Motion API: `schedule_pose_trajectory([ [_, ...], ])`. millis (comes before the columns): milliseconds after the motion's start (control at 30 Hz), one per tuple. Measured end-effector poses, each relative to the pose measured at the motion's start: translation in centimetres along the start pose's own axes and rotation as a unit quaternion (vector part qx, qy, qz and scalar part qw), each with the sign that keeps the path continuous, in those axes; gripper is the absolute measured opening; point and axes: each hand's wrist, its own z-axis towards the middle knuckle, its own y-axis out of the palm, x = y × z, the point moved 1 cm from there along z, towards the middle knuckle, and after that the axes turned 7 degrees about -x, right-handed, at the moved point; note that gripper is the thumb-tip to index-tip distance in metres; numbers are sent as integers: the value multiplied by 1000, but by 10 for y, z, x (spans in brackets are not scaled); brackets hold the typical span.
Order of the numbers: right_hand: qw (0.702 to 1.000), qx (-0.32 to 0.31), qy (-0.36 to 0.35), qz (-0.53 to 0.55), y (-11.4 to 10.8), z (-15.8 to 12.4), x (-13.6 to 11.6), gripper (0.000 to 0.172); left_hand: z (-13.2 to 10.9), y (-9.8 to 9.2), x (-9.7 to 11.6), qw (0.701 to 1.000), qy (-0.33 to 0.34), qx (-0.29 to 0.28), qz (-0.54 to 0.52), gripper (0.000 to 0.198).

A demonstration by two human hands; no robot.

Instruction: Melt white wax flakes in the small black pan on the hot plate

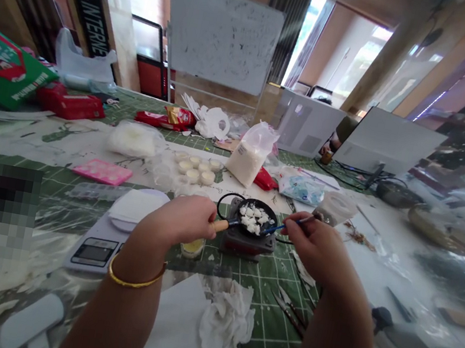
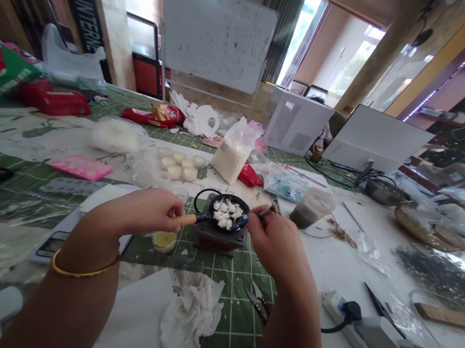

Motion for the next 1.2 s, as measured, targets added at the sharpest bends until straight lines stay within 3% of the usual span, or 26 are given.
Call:
schedule_pose_trajectory([
  [167, 999, 43, 25, -10, 1, 0, 2, 35, 0, -1, 0, 1000, 1, -3, 1, 21],
  [333, 999, -34, -30, 24, 5, 1, -2, 35, 0, 0, -1, 1000, 4, 1, 0, 20],
  [533, 998, 7, -28, 64, 3, 0, -3, 34, 0, 0, -1, 1000, 4, 0, 0, 20],
  [667, 996, -45, -54, 55, 7, 1, -3, 34, 0, 0, 0, 1000, 5, 9, 2, 20],
  [767, 999, -12, -29, 26, 8, 5, -1, 33, -1, 0, 0, 1000, 3, 9, -2, 20],
  [900, 997, 33, -11, 68, 9, 8, 1, 31, -1, 0, 0, 1000, 1, 6, -5, 20],
  [1100, 997, -15, -36, 67, 20, 12, -5, 30, -2, -1, 1, 1000, 4, 12, 2, 22],
  [1200, 997, 24, -30, 70, 21, 15, -5, 31, -3, -1, 0, 1000, 3, 9, 1, 21],
])
